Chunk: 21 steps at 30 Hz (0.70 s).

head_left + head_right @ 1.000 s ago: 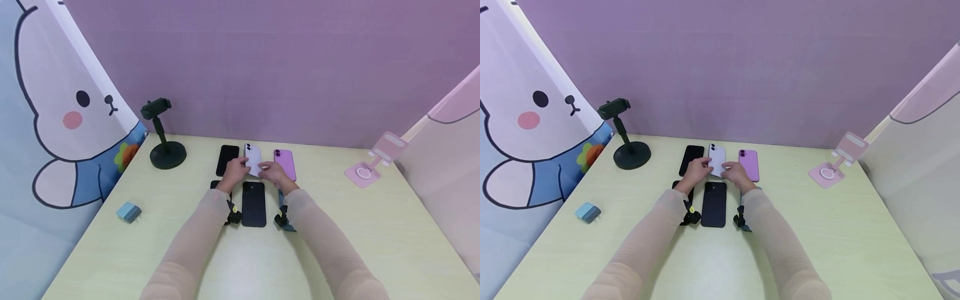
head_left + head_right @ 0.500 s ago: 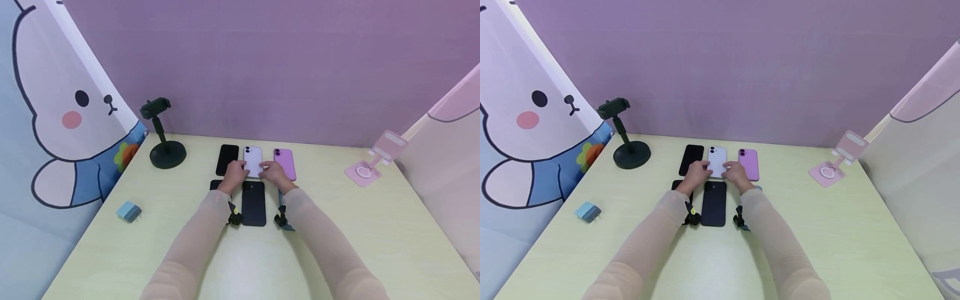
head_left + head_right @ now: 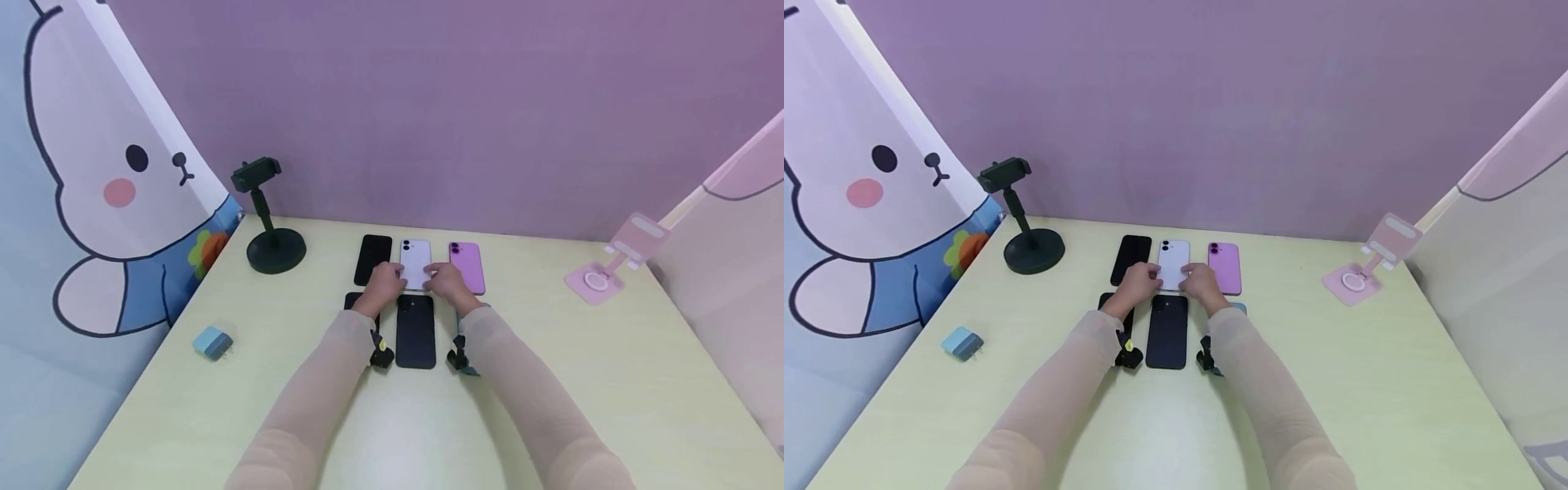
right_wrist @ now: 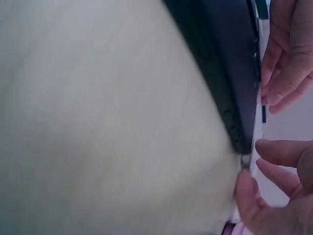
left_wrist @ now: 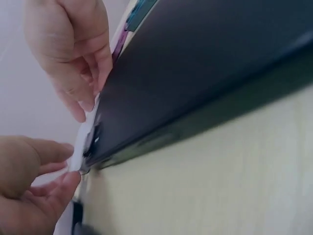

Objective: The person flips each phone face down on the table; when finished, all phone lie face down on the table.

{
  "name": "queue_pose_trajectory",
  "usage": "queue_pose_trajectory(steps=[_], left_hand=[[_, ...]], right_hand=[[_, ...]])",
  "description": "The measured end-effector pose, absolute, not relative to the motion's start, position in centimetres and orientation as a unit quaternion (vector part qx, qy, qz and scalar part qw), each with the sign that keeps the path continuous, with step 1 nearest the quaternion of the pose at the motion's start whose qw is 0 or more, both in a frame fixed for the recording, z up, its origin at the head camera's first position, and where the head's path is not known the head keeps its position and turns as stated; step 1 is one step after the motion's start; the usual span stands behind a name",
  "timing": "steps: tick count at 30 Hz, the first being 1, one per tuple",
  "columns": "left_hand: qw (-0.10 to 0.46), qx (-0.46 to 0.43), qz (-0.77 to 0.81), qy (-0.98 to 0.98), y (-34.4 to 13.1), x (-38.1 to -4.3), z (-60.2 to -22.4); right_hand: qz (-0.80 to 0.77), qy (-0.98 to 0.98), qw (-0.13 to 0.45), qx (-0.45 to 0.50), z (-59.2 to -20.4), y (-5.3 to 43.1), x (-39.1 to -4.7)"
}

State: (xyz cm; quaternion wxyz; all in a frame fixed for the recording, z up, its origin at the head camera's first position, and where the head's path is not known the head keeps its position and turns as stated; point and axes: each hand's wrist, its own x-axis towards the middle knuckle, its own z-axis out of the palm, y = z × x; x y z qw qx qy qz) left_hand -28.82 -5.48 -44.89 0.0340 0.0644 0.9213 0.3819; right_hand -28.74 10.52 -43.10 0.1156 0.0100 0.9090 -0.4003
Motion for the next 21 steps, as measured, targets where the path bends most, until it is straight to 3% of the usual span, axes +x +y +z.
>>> queue_pose_trajectory(steps=[10,21], left_hand=[[-0.021,0.067,0.408,0.910,-10.9,-29.1,-44.2],[-0.005,0.023,0.435,0.900,-14.1,-28.9,-45.0]], right_hand=[[-0.409,0.908,0.083,-0.049,-42.2,6.6,-28.7],[-0.425,0.897,0.106,-0.057,-43.0,3.4,-28.6]])
